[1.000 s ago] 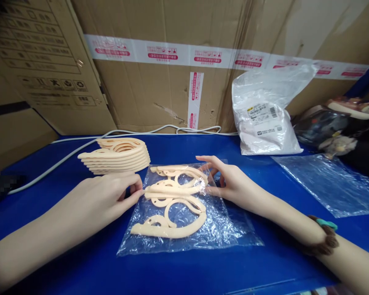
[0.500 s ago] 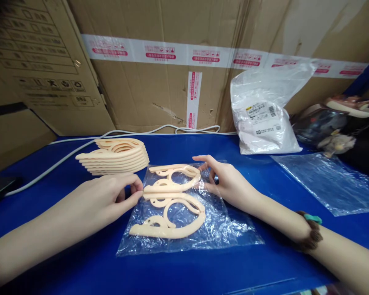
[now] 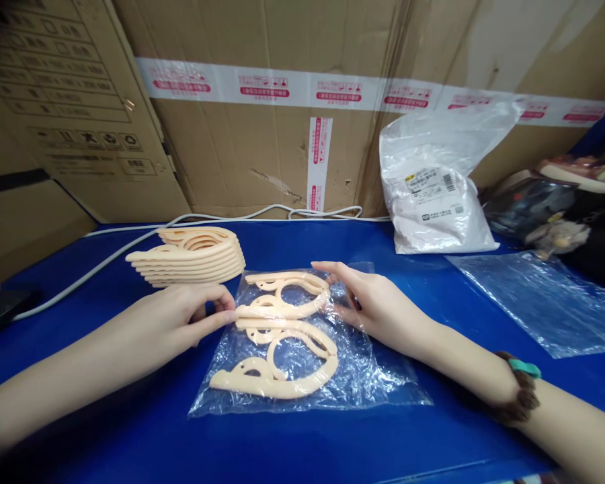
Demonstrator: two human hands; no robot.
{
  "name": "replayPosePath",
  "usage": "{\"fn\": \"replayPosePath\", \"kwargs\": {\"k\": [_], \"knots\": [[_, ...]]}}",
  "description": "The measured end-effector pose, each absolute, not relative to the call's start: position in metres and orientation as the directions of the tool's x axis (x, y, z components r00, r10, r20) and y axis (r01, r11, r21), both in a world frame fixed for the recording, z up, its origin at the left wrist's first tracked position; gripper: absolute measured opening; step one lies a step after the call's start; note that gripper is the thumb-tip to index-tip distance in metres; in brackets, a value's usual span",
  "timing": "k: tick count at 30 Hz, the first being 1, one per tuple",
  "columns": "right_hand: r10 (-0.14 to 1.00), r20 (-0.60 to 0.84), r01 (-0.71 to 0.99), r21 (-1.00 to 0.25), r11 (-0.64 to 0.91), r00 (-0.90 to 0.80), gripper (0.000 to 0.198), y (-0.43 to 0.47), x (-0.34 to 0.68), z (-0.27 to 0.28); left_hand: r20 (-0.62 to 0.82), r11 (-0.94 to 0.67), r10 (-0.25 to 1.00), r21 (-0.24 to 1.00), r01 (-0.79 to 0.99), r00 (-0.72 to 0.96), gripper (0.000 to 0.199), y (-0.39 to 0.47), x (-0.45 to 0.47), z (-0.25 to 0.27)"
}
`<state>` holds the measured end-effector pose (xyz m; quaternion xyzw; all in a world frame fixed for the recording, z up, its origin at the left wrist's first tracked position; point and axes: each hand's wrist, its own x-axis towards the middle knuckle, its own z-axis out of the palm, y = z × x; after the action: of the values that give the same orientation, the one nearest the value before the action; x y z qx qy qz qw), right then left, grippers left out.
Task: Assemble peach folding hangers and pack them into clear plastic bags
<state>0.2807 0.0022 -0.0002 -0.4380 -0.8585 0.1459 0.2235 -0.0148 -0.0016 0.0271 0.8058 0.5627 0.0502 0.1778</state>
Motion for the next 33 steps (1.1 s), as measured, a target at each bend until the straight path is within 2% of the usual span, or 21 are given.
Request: {"fn": "replayPosePath", "kwargs": {"k": [7, 14, 17, 26, 30, 33], "knots": [[0.76, 0.357, 0.679, -0.345, 0.648, -0.543, 0.043, 0.0019, 0.2776, -0.0007, -0.11, -0.313, 0.924, 0.334, 0.889, 0.366, 0.03, -0.0022, -0.0142, 0.0241], [0.805, 0.296, 0.673, -0.442, 0.593, -0.514, 0.052, 0.0064, 0.281, -0.0039, -0.096, -0.309, 0.93, 0.32, 0.896, 0.355, 0.029, -0.0038, -0.0134, 0.0305], [0.81, 0.288, 0.681, -0.44, 0.586, -0.511, 0.052, 0.007, 0.2805, -0.0024, -0.088, -0.3, 0.935, 0.319, 0.899, 0.344, 0.027, -0.0031, -0.0142, 0.0326], [0.784, 0.314, 0.735, -0.283, 0.616, -0.536, 0.046, -0.0001, 0.2754, 0.0026, -0.091, -0.322, 0.928, 0.295, 0.9, 0.362, 0.028, -0.0028, -0.012, 0.0282], [0.784, 0.308, 0.748, -0.252, 0.614, -0.539, 0.045, -0.0016, 0.275, 0.0037, -0.089, -0.333, 0.924, 0.288, 0.898, 0.372, 0.031, -0.0037, -0.0136, 0.0303], [0.785, 0.299, 0.744, -0.264, 0.614, -0.543, 0.045, -0.0014, 0.2752, 0.0056, 0.029, -0.367, 0.928, 0.216, 0.905, 0.37, 0.032, -0.003, -0.0159, 0.0335]]}}
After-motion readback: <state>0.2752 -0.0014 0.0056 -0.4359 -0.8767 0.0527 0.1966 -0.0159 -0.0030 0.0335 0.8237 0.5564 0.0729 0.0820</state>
